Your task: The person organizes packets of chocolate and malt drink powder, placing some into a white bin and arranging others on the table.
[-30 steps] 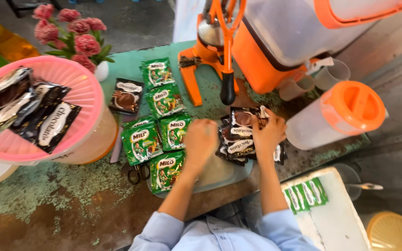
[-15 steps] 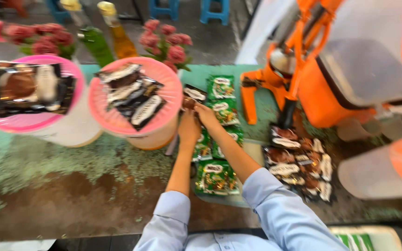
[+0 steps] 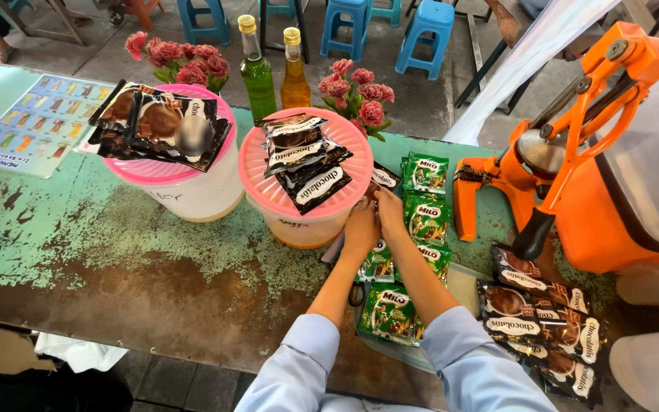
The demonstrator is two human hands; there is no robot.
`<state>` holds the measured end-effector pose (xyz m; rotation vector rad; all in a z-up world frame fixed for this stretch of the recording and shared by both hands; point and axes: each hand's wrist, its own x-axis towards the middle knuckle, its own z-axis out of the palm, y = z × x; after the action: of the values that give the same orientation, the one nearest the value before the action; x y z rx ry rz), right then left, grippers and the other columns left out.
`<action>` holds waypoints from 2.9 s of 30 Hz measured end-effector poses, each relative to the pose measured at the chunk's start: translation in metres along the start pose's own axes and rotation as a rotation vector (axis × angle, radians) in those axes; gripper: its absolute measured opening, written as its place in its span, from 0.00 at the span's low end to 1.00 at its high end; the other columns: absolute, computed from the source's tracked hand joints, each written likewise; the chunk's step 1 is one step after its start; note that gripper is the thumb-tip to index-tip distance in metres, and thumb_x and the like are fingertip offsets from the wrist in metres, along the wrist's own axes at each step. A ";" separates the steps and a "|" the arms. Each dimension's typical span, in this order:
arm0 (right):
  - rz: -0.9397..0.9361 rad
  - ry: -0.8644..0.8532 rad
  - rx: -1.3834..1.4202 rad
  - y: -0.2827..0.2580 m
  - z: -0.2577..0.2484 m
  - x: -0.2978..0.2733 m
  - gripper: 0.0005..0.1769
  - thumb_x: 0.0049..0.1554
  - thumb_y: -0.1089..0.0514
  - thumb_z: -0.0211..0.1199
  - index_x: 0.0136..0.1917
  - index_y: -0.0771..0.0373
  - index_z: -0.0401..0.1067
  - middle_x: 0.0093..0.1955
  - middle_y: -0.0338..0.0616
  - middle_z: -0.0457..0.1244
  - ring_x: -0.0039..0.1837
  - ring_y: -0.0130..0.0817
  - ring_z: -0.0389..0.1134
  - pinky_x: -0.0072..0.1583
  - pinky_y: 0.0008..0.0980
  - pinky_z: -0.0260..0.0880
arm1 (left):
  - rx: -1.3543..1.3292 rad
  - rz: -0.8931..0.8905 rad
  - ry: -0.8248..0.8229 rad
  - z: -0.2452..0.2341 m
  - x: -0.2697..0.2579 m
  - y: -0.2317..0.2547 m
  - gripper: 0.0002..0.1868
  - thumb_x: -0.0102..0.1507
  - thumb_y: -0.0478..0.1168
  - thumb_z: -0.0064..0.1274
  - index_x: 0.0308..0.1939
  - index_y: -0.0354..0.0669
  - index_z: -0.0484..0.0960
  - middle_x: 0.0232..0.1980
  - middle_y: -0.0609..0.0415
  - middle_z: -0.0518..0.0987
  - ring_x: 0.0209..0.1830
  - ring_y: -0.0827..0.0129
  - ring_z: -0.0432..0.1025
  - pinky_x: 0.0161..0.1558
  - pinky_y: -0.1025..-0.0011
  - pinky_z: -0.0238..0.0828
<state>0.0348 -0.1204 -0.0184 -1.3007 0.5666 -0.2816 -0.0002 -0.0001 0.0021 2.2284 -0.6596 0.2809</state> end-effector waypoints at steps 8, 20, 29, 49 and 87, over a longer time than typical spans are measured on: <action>-0.461 0.045 -0.127 -0.065 -0.003 -0.074 0.14 0.60 0.62 0.64 0.59 0.68 0.79 0.54 0.43 0.69 0.55 0.29 0.70 0.58 0.27 0.68 | -0.020 0.073 0.099 -0.043 -0.011 0.040 0.27 0.64 0.37 0.47 0.66 0.28 0.69 0.70 0.28 0.66 0.66 0.34 0.63 0.66 0.47 0.59; -0.395 0.366 0.054 -0.124 -0.197 -0.276 0.19 0.61 0.69 0.65 0.66 0.68 0.78 0.47 0.39 0.66 0.41 0.23 0.60 0.43 0.21 0.57 | -0.885 0.084 -0.311 -0.087 -0.083 0.210 0.26 0.69 0.45 0.53 0.70 0.45 0.72 0.57 0.47 0.81 0.50 0.62 0.75 0.53 0.65 0.74; -0.716 0.849 -0.903 -0.062 -0.350 -0.306 0.14 0.66 0.69 0.62 0.62 0.60 0.80 0.56 0.53 0.68 0.62 0.45 0.67 0.61 0.40 0.68 | -0.577 0.481 -0.267 0.063 -0.151 0.281 0.28 0.68 0.44 0.55 0.73 0.52 0.72 0.61 0.37 0.72 0.58 0.43 0.71 0.56 0.53 0.70; -0.721 -0.018 -0.234 -0.198 -0.094 -0.300 0.11 0.67 0.62 0.58 0.60 0.68 0.74 0.58 0.42 0.68 0.59 0.25 0.67 0.61 0.25 0.66 | -1.034 -0.147 -0.001 -0.252 -0.095 0.162 0.20 0.72 0.50 0.43 0.46 0.38 0.85 0.40 0.56 0.86 0.42 0.74 0.78 0.45 0.75 0.73; -0.719 -0.302 -0.196 -0.214 0.150 -0.183 0.09 0.56 0.62 0.70 0.51 0.64 0.77 0.44 0.37 0.69 0.43 0.19 0.67 0.45 0.22 0.68 | -0.471 -0.236 0.832 -0.287 0.024 0.094 0.20 0.60 0.33 0.59 0.56 0.33 0.78 0.55 0.46 0.80 0.57 0.57 0.72 0.63 0.60 0.63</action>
<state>-0.0113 0.0399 0.2534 -1.6720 -0.1541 -0.6161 -0.0281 0.1507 0.2634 1.5160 0.0028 0.7811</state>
